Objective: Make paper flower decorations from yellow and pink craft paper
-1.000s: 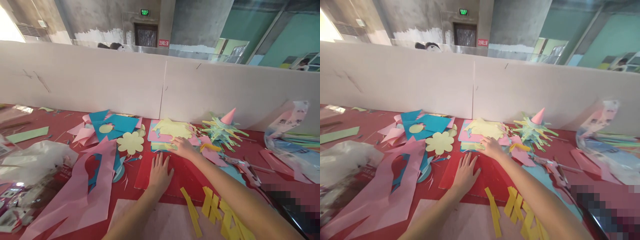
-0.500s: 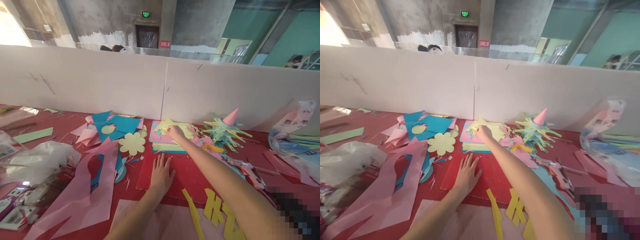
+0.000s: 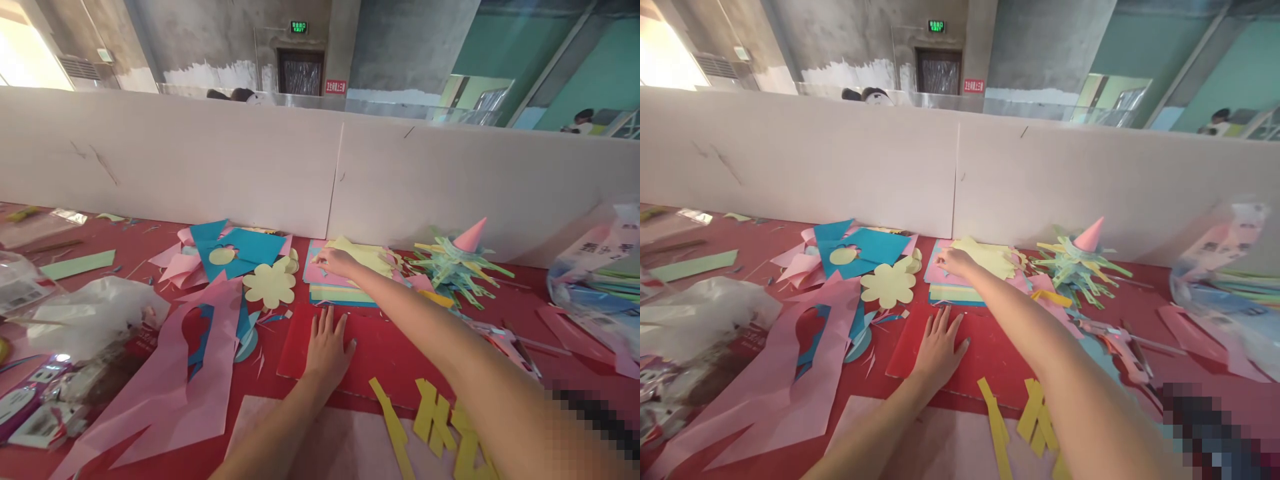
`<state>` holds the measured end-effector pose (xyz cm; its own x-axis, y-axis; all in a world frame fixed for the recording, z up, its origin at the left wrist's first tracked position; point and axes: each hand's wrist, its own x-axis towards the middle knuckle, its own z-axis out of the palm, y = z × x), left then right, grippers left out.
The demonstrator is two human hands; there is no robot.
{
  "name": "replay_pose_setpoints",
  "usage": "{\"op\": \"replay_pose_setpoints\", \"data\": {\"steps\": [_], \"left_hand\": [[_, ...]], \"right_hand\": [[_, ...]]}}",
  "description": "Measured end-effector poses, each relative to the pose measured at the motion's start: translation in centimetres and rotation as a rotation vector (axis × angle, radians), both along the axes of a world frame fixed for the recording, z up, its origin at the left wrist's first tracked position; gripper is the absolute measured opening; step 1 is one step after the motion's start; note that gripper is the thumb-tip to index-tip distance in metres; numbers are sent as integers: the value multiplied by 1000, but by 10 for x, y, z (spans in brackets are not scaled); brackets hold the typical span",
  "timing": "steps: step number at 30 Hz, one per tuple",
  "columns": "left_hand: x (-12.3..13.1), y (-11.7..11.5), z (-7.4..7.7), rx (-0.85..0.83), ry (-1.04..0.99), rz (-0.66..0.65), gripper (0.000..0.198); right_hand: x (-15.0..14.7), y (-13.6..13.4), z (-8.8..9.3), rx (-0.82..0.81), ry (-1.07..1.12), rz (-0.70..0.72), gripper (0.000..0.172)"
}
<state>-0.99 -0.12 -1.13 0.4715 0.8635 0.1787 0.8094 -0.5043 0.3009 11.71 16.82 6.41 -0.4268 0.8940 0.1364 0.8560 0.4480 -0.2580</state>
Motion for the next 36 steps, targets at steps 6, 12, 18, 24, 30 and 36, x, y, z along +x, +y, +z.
{"op": "replay_pose_setpoints", "data": {"steps": [6, 12, 18, 24, 30, 36], "left_hand": [[1, 0, -2, 8, -8, 12, 54], [1, -1, -3, 23, -4, 12, 53], [0, 0, -5, 41, -12, 8, 52], [0, -1, -2, 30, -21, 5, 52], [0, -2, 2, 14, -43, -2, 51], [-1, -2, 7, -27, -54, -6, 52]], "right_hand": [[41, -36, -12, 170, -354, 250, 23], [64, -48, -13, 280, -627, 326, 21], [70, -46, -1, 358, -664, 265, 20], [72, -44, -3, 446, -725, 151, 13], [75, -44, 0, 489, -725, 149, 17], [75, -43, -4, 409, -673, 89, 19]]}}
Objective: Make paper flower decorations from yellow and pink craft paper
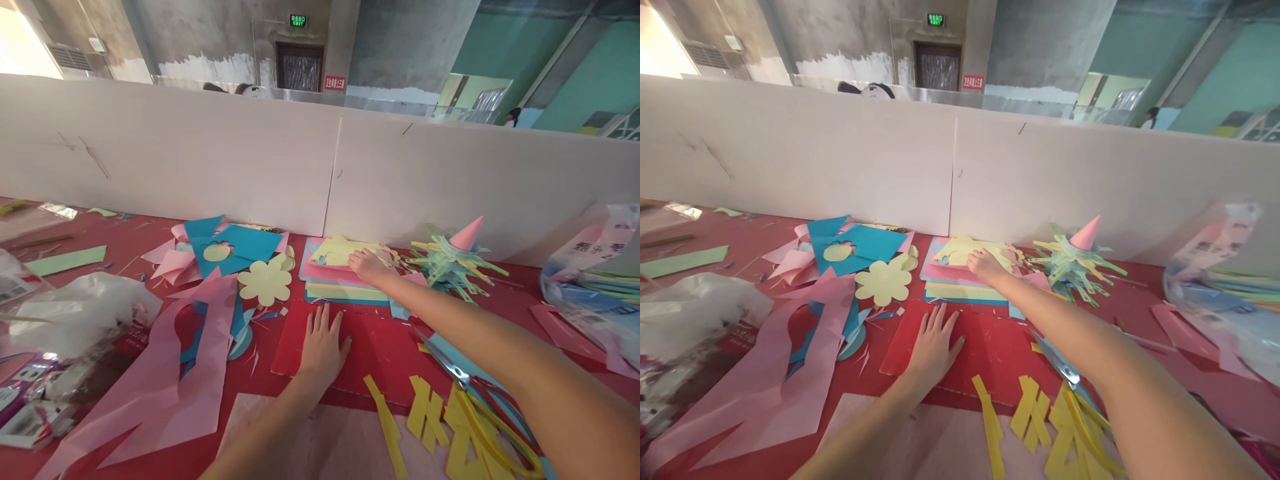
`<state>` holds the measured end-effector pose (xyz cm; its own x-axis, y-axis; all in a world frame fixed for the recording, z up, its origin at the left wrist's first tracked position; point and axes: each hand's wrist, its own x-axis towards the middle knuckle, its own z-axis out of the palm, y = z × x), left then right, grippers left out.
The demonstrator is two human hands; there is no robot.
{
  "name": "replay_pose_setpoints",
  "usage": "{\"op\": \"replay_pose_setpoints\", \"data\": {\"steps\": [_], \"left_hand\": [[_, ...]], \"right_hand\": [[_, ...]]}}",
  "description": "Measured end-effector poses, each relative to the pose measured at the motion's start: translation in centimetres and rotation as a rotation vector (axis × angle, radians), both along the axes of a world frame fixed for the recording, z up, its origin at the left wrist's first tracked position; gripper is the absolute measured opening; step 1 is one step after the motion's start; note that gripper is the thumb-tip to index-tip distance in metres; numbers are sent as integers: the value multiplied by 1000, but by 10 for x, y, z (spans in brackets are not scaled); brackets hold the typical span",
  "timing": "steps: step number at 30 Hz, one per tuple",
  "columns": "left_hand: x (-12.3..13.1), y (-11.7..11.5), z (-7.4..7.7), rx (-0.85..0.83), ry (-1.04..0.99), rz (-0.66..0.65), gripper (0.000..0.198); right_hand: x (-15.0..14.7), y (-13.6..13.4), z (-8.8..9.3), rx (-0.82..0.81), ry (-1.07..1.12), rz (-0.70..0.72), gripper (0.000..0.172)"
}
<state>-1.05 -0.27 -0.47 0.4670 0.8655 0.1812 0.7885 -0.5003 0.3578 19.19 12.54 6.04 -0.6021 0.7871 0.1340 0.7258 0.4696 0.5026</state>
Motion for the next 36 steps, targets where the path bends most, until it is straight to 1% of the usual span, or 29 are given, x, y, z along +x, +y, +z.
{"op": "replay_pose_setpoints", "data": {"steps": [4, 8, 11, 14, 16, 18, 20, 27, 29, 31, 33, 34, 36], "left_hand": [[0, 0, 1, -19, -9, -10, 53], [1, 0, 0, -29, -13, -9, 53], [1, 1, 0, -33, -17, -5, 54], [1, 0, 0, -39, -17, -1, 54], [1, 0, 0, -36, -13, 0, 54], [1, 1, -2, -26, -7, 2, 53], [1, 1, -3, -12, -2, 5, 53], [1, 1, -7, 26, 10, 11, 52], [1, 1, -7, 27, 11, 8, 52], [1, 1, -7, 24, -9, 9, 51], [0, 2, -6, 4, -81, 20, 49], [0, 4, -6, -14, -148, 25, 47], [0, 8, -4, -80, -356, 21, 45]], "right_hand": [[0, 1, 2, 11, 52, -48, 18], [8, 5, 14, 77, 144, -88, 19], [20, 8, 26, 156, 286, -96, 20], [30, 13, 36, 201, 463, -92, 19], [35, 15, 40, 219, 584, -102, 15], [38, 17, 43, 208, 648, -106, 12], [40, 16, 44, 185, 629, -92, 10], [39, 11, 42, 142, 399, -71, 12], [39, 13, 41, 152, 419, -81, 15], [39, 14, 41, 119, 494, -65, 16], [35, 11, 39, 43, 549, 7, 15], [33, 7, 37, 5, 546, 57, 14], [25, -2, 32, -48, 446, 158, 15]]}}
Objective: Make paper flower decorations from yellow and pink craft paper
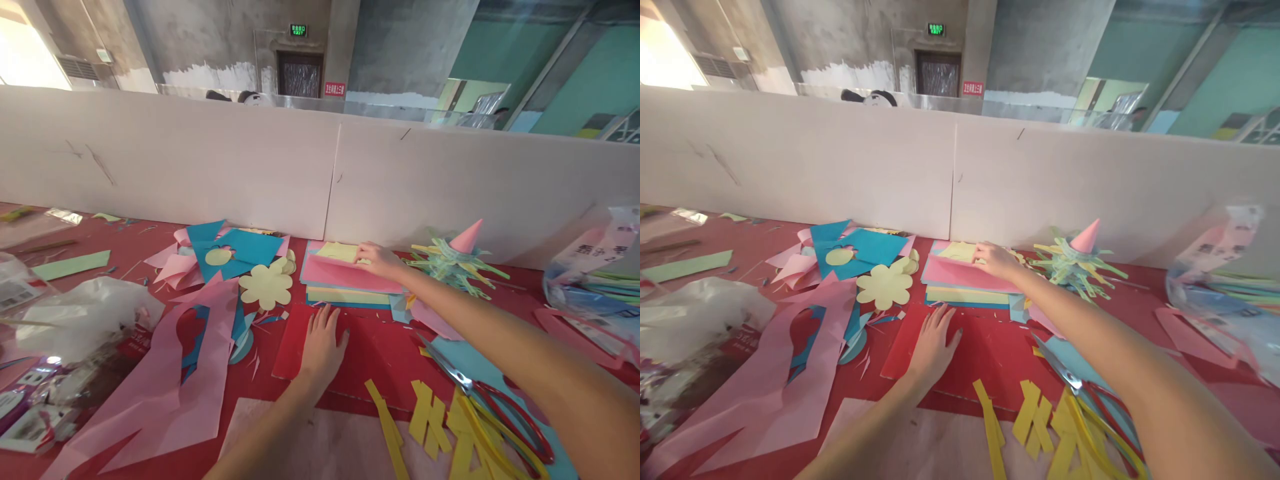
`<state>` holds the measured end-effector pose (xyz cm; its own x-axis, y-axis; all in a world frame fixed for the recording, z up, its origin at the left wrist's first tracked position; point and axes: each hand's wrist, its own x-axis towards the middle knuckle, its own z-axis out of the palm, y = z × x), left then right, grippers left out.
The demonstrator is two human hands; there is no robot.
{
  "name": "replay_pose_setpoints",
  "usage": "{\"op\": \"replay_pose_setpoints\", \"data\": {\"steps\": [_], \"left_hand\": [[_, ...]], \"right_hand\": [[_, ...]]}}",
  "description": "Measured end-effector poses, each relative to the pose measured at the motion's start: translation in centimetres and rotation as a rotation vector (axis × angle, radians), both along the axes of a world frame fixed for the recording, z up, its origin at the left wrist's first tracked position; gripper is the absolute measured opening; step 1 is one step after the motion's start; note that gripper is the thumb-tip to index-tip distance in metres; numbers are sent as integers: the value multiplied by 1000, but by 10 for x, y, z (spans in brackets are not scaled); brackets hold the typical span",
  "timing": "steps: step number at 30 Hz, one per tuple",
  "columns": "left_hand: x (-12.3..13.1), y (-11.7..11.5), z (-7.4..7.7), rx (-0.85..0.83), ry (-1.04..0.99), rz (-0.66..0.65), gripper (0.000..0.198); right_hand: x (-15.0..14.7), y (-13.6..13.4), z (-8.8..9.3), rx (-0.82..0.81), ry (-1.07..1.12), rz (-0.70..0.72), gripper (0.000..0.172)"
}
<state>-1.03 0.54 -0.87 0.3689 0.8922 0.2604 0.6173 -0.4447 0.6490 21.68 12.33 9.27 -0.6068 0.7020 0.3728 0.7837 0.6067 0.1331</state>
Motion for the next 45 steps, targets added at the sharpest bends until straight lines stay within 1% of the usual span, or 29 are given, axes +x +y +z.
{"op": "replay_pose_setpoints", "data": {"steps": [1, 3, 5, 6, 8, 9, 11, 13, 17, 20, 22, 25, 27, 31, 36, 38, 40, 43, 45], "left_hand": [[1, 3, 1, -51, -139, -13, 46], [2, 10, 2, -210, -459, -57, 53], [2, 18, 4, -436, -780, -99, 65], [1, 21, 5, -548, -914, -114, 70], [-2, 28, 7, -724, -1111, -136, 72], [-4, 31, 8, -775, -1177, -150, 69], [-9, 35, 9, -824, -1252, -186, 59], [-12, 38, 8, -841, -1283, -216, 50], [-14, 41, 4, -848, -1325, -234, 35], [-14, 42, 3, -864, -1362, -229, 28], [-14, 42, 4, -880, -1382, -218, 25], [-14, 42, 5, -890, -1369, -199, 25], [-14, 42, 4, -878, -1334, -188, 26], [-14, 43, 2, -853, -1307, -187, 25], [-15, 43, 2, -886, -1372, -198, 23], [-15, 42, 4, -908, -1390, -199, 23], [-15, 41, 7, -906, -1366, -190, 25], [-14, 39, 10, -861, -1308, -167, 28], [-12, 38, 11, -839, -1307, -170, 28]], "right_hand": [[-4, -5, -3, 7, -91, 50, 17], [-12, -16, -12, 42, -296, 136, 21], [-17, -23, -22, 92, -442, 193, 22], [-19, -25, -27, 118, -480, 212, 21], [-20, -27, -37, 158, -506, 238, 21], [-20, -27, -41, 167, -507, 245, 20], [-19, -27, -46, 168, -496, 245, 20], [-18, -28, -50, 156, -486, 238, 20], [-17, -32, -56, 141, -445, 254, 20], [-18, -36, -64, 120, -361, 246, 24], [-18, -37, -69, 97, -292, 216, 26], [-21, -36, -72, 76, -205, 125, 24], [-23, -35, -71, 70, -190, 82, 23], [-30, -33, -66, 67, -273, 52, 26], [-36, -28, -63, 90, -416, -11, 17], [-38, -25, -62, 95, -425, -62, 16], [-40, -21, -62, 91, -411, -101, 15], [-45, -16, -63, 85, -385, -131, 17], [-48, -15, -63, 83, -375, -143, 18]]}}
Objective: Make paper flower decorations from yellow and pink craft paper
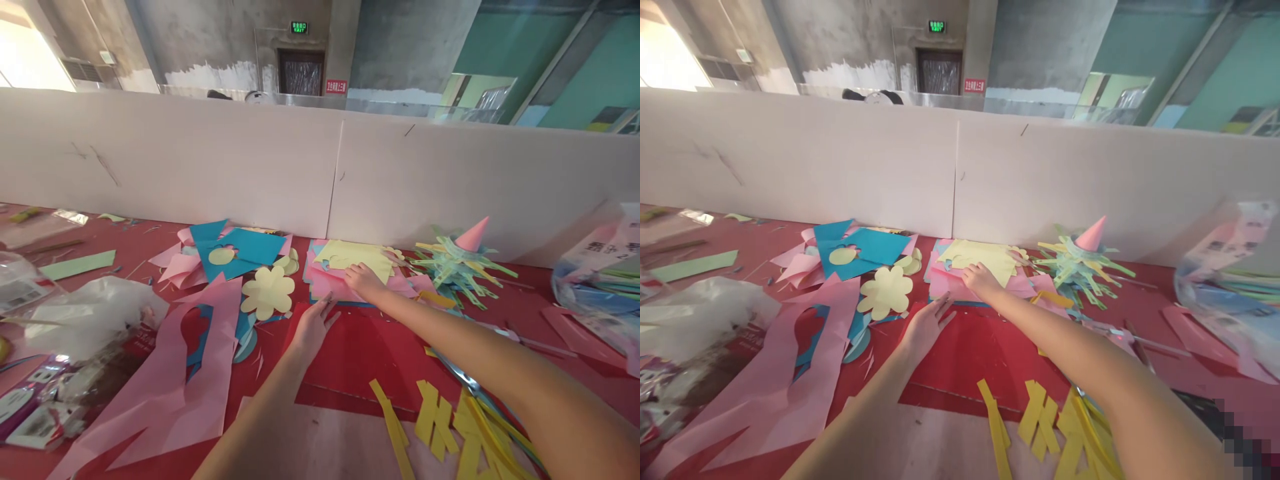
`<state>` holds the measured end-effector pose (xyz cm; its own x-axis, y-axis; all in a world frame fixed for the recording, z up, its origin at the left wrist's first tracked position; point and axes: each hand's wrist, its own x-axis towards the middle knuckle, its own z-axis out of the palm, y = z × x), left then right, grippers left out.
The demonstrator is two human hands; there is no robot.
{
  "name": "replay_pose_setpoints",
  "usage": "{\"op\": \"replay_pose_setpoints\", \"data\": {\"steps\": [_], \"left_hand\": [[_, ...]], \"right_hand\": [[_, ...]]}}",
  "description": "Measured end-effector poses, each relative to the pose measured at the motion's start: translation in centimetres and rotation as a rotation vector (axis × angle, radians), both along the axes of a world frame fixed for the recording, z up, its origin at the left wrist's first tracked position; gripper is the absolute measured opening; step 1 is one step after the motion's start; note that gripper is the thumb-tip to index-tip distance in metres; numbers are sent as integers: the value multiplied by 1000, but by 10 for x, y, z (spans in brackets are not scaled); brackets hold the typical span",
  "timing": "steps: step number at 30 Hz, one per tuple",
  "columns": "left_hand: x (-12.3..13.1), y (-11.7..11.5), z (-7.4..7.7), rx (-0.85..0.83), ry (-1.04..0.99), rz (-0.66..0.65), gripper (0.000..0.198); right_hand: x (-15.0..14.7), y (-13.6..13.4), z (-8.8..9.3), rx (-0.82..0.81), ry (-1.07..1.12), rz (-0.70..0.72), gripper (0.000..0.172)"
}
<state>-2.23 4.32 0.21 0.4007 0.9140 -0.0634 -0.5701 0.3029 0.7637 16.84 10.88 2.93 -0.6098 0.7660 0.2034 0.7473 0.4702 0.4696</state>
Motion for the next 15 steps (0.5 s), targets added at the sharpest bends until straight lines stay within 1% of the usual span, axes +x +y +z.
{"op": "replay_pose_setpoints", "data": {"steps": [3, 6, 9, 10, 13, 15], "left_hand": [[1, -3, 1, 15, -14, 14, 30], [-2, -13, 10, 98, 66, 43, 37], [-10, -32, 30, 313, 286, 149, 37], [-13, -40, 37, 349, 324, 188, 37], [-19, -66, 55, 370, 357, 191, 40], [-22, -83, 59, 313, 350, 202, 40]], "right_hand": [[-4, 0, 1, -2, 15, -19, 19], [-5, -2, 4, -13, 40, -43, 18], [-2, -5, 6, -27, 76, -83, 16], [0, -7, 7, -33, 91, -97, 15], [3, -17, 9, -40, 139, -139, 20], [2, -30, 12, -58, 278, -164, 25]]}}
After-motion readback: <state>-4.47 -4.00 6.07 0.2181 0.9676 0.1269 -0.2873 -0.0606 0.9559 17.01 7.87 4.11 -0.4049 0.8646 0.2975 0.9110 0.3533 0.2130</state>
